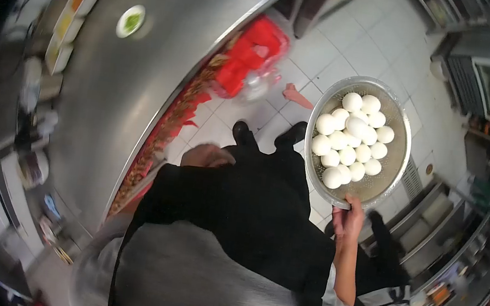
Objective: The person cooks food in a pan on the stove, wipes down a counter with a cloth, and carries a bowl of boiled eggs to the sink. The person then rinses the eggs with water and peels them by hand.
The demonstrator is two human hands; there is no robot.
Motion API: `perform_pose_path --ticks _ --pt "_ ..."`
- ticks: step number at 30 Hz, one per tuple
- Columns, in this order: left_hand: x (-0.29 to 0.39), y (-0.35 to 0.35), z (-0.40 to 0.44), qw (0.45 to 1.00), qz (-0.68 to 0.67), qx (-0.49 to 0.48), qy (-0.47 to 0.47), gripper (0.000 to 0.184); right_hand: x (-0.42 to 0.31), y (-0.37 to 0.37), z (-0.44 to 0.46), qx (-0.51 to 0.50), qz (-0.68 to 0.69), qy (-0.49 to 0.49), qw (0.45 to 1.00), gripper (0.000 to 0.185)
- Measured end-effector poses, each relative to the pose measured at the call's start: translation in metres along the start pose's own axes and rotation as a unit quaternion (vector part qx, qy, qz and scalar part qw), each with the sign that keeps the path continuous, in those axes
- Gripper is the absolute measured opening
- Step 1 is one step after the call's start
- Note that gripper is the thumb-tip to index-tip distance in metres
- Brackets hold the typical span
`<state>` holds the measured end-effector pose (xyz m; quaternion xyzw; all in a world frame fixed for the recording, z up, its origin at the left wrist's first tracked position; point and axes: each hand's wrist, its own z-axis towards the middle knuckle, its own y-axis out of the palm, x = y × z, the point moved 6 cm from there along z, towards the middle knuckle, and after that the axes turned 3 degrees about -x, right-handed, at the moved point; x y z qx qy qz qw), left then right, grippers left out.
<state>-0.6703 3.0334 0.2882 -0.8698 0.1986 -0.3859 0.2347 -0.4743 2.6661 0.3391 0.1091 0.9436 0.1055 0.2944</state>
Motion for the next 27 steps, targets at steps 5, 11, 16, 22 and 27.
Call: perform_pose_path --ticks 5,11,16,22,27 --pt "0.029 0.031 0.169 0.985 0.083 -0.006 0.149 0.031 -0.03 -0.001 0.052 0.05 0.028 -0.04 0.998 0.025" --pt "-0.042 0.163 0.308 0.968 0.174 -0.176 0.045 0.014 0.052 -0.03 0.112 0.097 0.113 -0.011 0.989 0.017" --pt "-0.053 0.254 0.462 0.959 0.19 -0.171 -0.119 0.022 0.02 -0.091 0.178 0.164 0.146 0.035 0.975 0.029" --pt "-0.073 0.31 0.571 0.973 -0.005 -0.214 -0.086 0.032 0.018 -0.111 0.205 0.233 0.095 0.078 0.965 0.043" --pt "-0.034 0.3 0.568 0.916 -0.375 -0.139 -0.015 0.019 -0.008 -0.097 0.222 0.235 0.131 0.044 0.962 0.039"
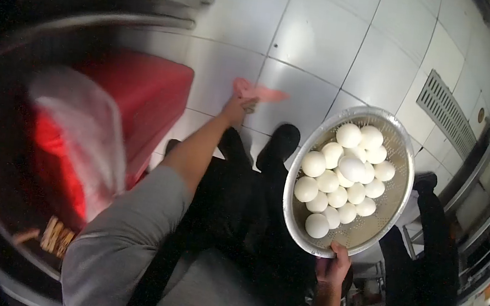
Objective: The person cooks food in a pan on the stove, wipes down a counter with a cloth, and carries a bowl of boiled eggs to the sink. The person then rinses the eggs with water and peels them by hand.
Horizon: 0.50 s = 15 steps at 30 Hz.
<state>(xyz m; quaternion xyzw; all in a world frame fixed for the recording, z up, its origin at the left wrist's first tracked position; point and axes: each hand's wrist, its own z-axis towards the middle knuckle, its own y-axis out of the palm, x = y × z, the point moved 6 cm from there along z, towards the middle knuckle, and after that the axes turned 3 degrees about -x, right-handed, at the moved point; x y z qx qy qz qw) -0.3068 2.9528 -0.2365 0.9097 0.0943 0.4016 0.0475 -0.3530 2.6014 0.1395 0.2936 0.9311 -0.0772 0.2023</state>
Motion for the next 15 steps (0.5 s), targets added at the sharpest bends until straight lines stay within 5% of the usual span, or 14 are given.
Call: perform_pose_path --ticks 2,5,11,13,14,15 --pt "0.114 0.028 -0.063 0.993 0.101 0.031 0.061 0.021 0.013 -0.009 -0.009 -0.016 0.02 -0.001 1.0 0.028" --pt "0.184 0.022 -0.161 0.922 0.347 0.123 0.121 0.029 0.008 0.003 -0.022 -0.045 0.007 -0.012 0.999 0.027" --pt "0.36 -0.013 -0.392 0.813 0.444 0.176 0.333 0.039 -0.005 0.026 -0.086 -0.14 0.02 -0.018 0.99 0.032" --pt "0.425 -0.012 -0.466 0.737 0.511 0.236 0.373 0.038 -0.005 -0.009 -0.077 -0.123 -0.086 0.051 0.987 0.029" --pt "0.464 -0.015 -0.505 0.7 0.531 0.296 0.375 0.037 -0.014 -0.011 -0.078 -0.202 -0.228 -0.108 0.946 0.027" --pt "0.489 -0.021 -0.534 0.663 0.546 0.347 0.376 0.036 -0.004 -0.03 -0.072 -0.211 -0.218 -0.119 0.945 0.026"
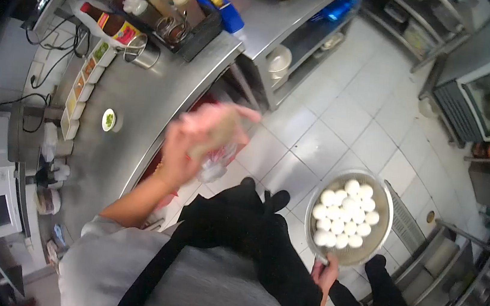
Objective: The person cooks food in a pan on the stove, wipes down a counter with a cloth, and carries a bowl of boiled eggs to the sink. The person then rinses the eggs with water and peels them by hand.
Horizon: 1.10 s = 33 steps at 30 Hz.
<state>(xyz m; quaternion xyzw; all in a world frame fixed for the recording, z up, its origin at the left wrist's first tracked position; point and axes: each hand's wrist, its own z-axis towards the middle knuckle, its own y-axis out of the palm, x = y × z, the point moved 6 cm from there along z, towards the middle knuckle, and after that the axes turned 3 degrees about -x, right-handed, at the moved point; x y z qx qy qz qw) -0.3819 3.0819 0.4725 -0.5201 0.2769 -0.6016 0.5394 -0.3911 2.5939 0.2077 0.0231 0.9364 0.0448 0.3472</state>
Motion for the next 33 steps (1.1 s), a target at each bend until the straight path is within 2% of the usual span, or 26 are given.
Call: perform_pose_path --ticks 1,2,4,6,8,10,11,12,13,14,16,17,18,19,20,22,23,24,25,27,31,33 --pt "-0.002 -0.026 -0.002 0.995 -0.051 0.084 -0.004 0.037 0.007 -0.002 -0.01 -0.006 0.009 -0.014 1.0 0.025" --pt "0.007 -0.058 -0.002 0.992 0.003 0.121 -0.029 0.034 0.005 0.016 -0.025 0.031 0.198 0.098 0.975 0.024" --pt "0.009 -0.106 0.0 0.989 0.042 0.14 -0.03 0.031 0.011 0.006 -0.036 -0.028 0.183 0.116 0.976 0.024" --pt "-0.019 -0.133 0.0 0.973 0.091 0.213 -0.002 0.029 -0.019 0.033 -0.059 -0.013 0.242 0.028 0.97 0.024" --pt "-0.065 -0.126 -0.004 0.973 0.125 0.192 -0.019 0.034 -0.025 0.036 -0.065 -0.032 0.293 -0.041 0.955 0.028" --pt "-0.129 -0.075 -0.014 0.984 0.154 0.085 -0.014 0.041 -0.031 0.036 -0.073 -0.008 0.334 -0.038 0.942 0.036" --pt "-0.18 -0.032 -0.022 0.972 0.175 -0.153 -0.025 0.045 -0.027 0.03 -0.073 0.006 0.358 -0.034 0.933 0.036" --pt "-0.217 0.0 -0.038 0.905 0.201 -0.374 -0.034 0.05 -0.027 0.025 -0.058 -0.032 0.393 -0.064 0.917 0.033" --pt "-0.216 0.0 -0.056 0.901 0.267 -0.343 0.005 0.055 -0.021 0.017 -0.045 -0.038 0.4 -0.078 0.913 0.028" --pt "-0.181 -0.013 -0.041 0.885 0.197 -0.39 -0.158 0.058 -0.027 0.014 -0.042 -0.026 0.406 -0.091 0.909 0.027" --pt "-0.123 -0.056 -0.012 0.914 0.253 -0.235 -0.216 0.05 -0.045 0.012 -0.038 -0.002 0.418 -0.105 0.902 0.026" --pt "-0.107 -0.065 0.006 0.927 0.274 -0.181 -0.183 0.045 -0.038 0.002 -0.027 -0.027 0.409 -0.104 0.906 0.03" --pt "-0.088 -0.071 0.024 0.936 0.294 -0.126 -0.149 0.041 -0.038 -0.003 -0.024 -0.008 0.424 -0.102 0.9 0.03" --pt "-0.057 -0.065 0.064 0.957 0.243 -0.097 -0.126 0.036 -0.081 -0.004 -0.013 0.013 0.417 -0.092 0.904 0.03" --pt "-0.024 -0.045 0.093 0.983 0.161 -0.077 -0.049 0.034 -0.102 -0.016 -0.002 0.029 0.423 -0.089 0.901 0.029" --pt "0.004 0.014 0.14 0.982 0.043 -0.177 -0.054 0.037 -0.114 -0.034 0.005 0.038 0.437 -0.114 0.891 0.028" --pt "0.047 0.043 0.161 0.983 -0.036 -0.175 0.047 0.042 -0.121 -0.05 0.004 0.044 0.447 -0.119 0.886 0.029" --pt "0.086 0.074 0.178 0.966 -0.016 -0.254 0.042 0.047 -0.128 -0.069 0.002 0.049 0.458 -0.125 0.879 0.029" --pt "0.125 0.104 0.191 0.944 0.001 -0.31 0.113 0.051 -0.133 -0.089 0.0 0.056 0.465 -0.132 0.874 0.033" --pt "0.197 0.14 0.204 0.912 -0.013 -0.373 0.168 0.055 -0.128 -0.122 -0.004 0.086 0.5 -0.17 0.845 0.035" --pt "0.341 0.216 0.233 0.877 -0.021 -0.398 0.269 0.054 -0.139 -0.22 -0.003 0.121 0.515 -0.259 0.808 0.037" --pt "0.379 0.256 0.235 0.856 -0.018 -0.407 0.319 0.053 -0.143 -0.256 -0.009 0.134 0.528 -0.278 0.792 0.038"
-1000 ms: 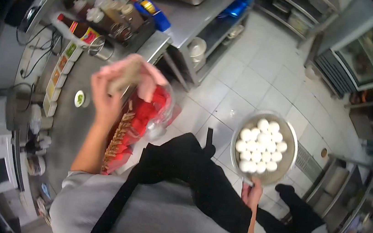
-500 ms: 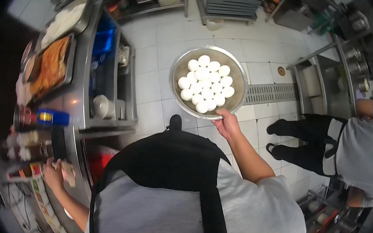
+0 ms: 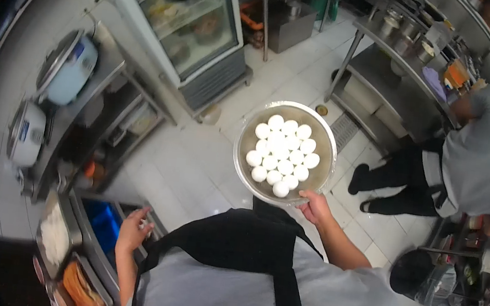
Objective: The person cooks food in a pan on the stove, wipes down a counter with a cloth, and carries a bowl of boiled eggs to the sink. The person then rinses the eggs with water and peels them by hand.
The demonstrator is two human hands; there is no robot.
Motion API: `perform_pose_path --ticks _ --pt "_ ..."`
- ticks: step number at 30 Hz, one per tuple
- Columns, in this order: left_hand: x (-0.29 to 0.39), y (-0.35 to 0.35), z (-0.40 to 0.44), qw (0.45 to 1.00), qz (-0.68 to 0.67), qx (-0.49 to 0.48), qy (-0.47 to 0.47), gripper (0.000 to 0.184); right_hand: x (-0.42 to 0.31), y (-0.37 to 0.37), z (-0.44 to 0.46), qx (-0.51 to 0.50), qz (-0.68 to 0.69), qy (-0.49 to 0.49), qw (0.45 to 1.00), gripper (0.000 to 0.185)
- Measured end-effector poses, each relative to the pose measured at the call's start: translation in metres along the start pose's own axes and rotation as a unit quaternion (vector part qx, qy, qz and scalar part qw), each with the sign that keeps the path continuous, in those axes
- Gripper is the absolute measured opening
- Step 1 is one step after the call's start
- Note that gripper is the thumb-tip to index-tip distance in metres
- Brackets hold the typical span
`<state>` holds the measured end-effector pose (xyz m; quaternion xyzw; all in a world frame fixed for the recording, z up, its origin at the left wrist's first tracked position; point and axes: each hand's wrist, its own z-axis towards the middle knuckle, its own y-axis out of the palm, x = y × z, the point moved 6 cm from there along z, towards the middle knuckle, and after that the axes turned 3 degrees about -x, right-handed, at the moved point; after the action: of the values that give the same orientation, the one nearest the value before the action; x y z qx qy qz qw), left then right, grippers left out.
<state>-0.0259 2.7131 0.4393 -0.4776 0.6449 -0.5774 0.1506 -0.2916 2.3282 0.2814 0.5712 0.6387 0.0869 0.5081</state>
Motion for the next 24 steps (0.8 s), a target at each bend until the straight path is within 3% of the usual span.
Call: perform_pose_path --ticks 3,5,6,7,8,9,10,11,12,13,15,19,22,24 --pt "0.026 0.048 0.104 0.989 -0.146 -0.016 -0.008 0.048 -0.064 -0.014 0.064 0.011 0.025 0.0 1.0 0.033" --pt "-0.012 0.11 0.162 0.98 -0.182 -0.079 -0.032 0.047 -0.087 -0.028 0.117 -0.003 0.04 0.014 0.999 0.029" --pt "-0.024 0.126 0.179 0.973 -0.199 -0.11 -0.043 0.046 -0.099 -0.031 0.138 0.037 0.041 0.011 0.998 0.022" --pt "-0.032 0.12 0.19 0.986 -0.079 -0.139 -0.049 0.048 -0.107 -0.015 0.152 0.041 0.047 -0.002 0.998 0.021" --pt "-0.066 0.155 0.201 0.991 0.0 -0.129 -0.025 0.048 -0.122 -0.007 0.168 0.047 0.047 -0.012 0.998 0.02" --pt "-0.099 0.183 0.207 0.986 -0.054 -0.152 -0.049 0.045 -0.136 -0.004 0.186 0.052 0.047 -0.021 0.997 0.018" --pt "-0.133 0.22 0.209 0.942 -0.178 -0.25 -0.135 0.046 -0.146 -0.017 0.215 0.049 0.043 -0.005 0.998 0.016" --pt "-0.147 0.246 0.229 0.954 -0.082 -0.223 0.185 0.052 -0.166 -0.018 0.239 0.062 0.041 -0.011 0.997 0.017" --pt "-0.166 0.254 0.216 0.946 -0.077 -0.316 -0.009 0.052 -0.189 -0.015 0.259 0.076 0.041 -0.017 0.996 0.017" --pt "-0.158 0.25 0.225 0.932 -0.057 -0.349 -0.079 0.052 -0.208 -0.015 0.281 0.092 0.042 -0.022 0.995 0.017" --pt "-0.133 0.23 0.271 0.919 -0.017 -0.373 -0.129 0.052 -0.243 -0.021 0.327 0.069 0.054 -0.028 0.996 0.022" --pt "-0.051 0.174 0.477 0.94 0.096 -0.322 -0.056 0.053 -0.33 -0.02 0.411 0.07 0.083 -0.063 0.992 0.025" --pt "0.104 0.095 0.652 0.97 0.144 -0.193 0.039 0.053 -0.402 -0.024 0.458 0.068 0.091 -0.087 0.99 0.025" --pt "0.271 0.007 0.722 0.986 0.11 -0.105 0.061 0.053 -0.445 -0.028 0.495 0.052 0.091 -0.082 0.991 0.024"
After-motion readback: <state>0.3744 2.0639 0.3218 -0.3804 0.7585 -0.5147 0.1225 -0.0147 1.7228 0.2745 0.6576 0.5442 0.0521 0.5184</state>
